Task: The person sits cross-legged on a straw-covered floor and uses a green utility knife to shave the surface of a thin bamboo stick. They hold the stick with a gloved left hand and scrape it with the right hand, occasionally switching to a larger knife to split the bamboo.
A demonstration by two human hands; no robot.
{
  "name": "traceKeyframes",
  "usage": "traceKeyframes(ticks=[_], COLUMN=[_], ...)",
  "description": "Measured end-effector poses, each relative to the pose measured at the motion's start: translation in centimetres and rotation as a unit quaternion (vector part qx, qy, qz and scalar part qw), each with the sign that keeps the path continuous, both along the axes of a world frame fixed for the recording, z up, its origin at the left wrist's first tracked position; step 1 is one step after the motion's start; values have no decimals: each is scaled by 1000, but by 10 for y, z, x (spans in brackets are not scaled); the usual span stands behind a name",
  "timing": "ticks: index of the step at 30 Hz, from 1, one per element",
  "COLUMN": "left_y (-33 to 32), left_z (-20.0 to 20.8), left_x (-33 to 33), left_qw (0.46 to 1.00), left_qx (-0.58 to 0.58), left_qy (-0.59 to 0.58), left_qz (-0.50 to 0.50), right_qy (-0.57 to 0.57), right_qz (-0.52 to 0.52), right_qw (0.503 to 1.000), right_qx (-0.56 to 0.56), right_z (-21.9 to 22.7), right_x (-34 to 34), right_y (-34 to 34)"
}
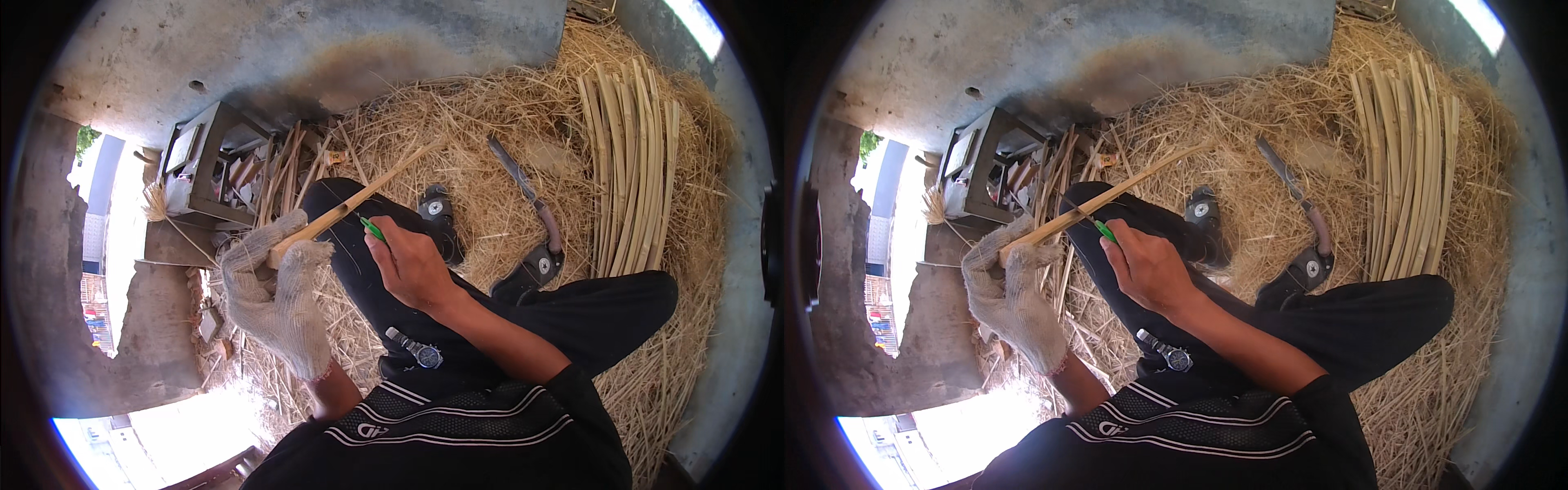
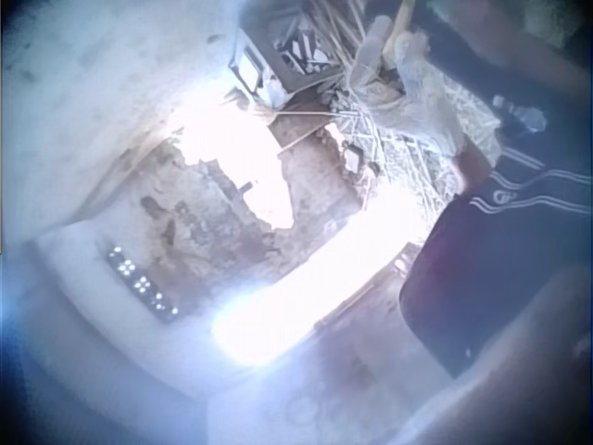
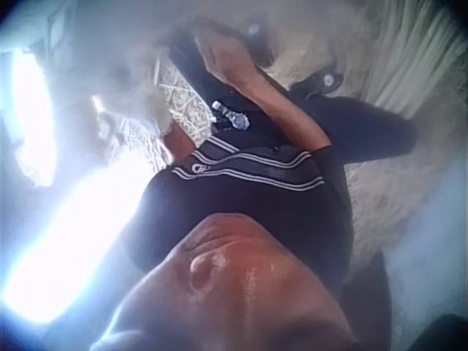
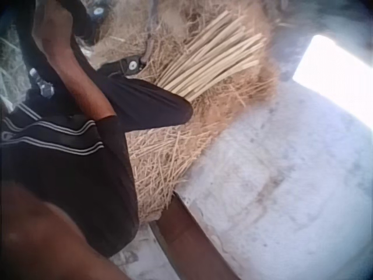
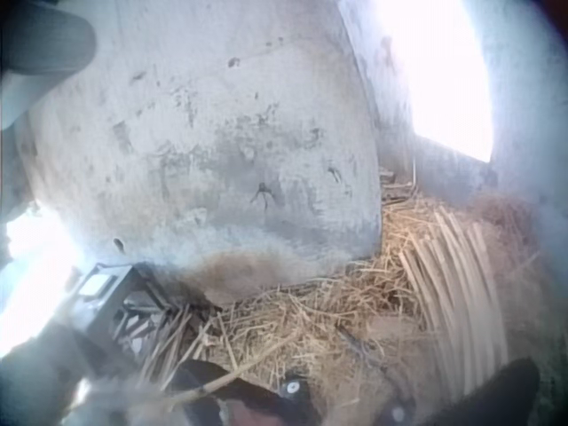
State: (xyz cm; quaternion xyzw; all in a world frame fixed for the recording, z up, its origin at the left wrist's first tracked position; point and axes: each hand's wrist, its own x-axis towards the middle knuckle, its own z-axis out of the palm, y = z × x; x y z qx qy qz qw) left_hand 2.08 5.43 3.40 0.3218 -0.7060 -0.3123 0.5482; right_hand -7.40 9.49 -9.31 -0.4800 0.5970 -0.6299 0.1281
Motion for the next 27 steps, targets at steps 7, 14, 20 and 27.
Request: traceKeyframes(ticks=[7,14,20,27], left_y=[5,6,8,11], left_z=[-8,-10,-16,-13], left_x=[2,-11,-5,-7], left_qw=[1000,997,996,995], left_qx=[-18,11,-6,-2], left_qy=[14,45,24,7], left_qz=[9,68,87,99], right_qy=[-2,19,39,58], right_qz=[-5,-58,-23,-64], right_qw=[992,991,997,973], right_qx=[129,119,59,212], right_z=[25,7,29,4], right_x=[-6,4,16,-9], right_y=[10,-2,11,11])
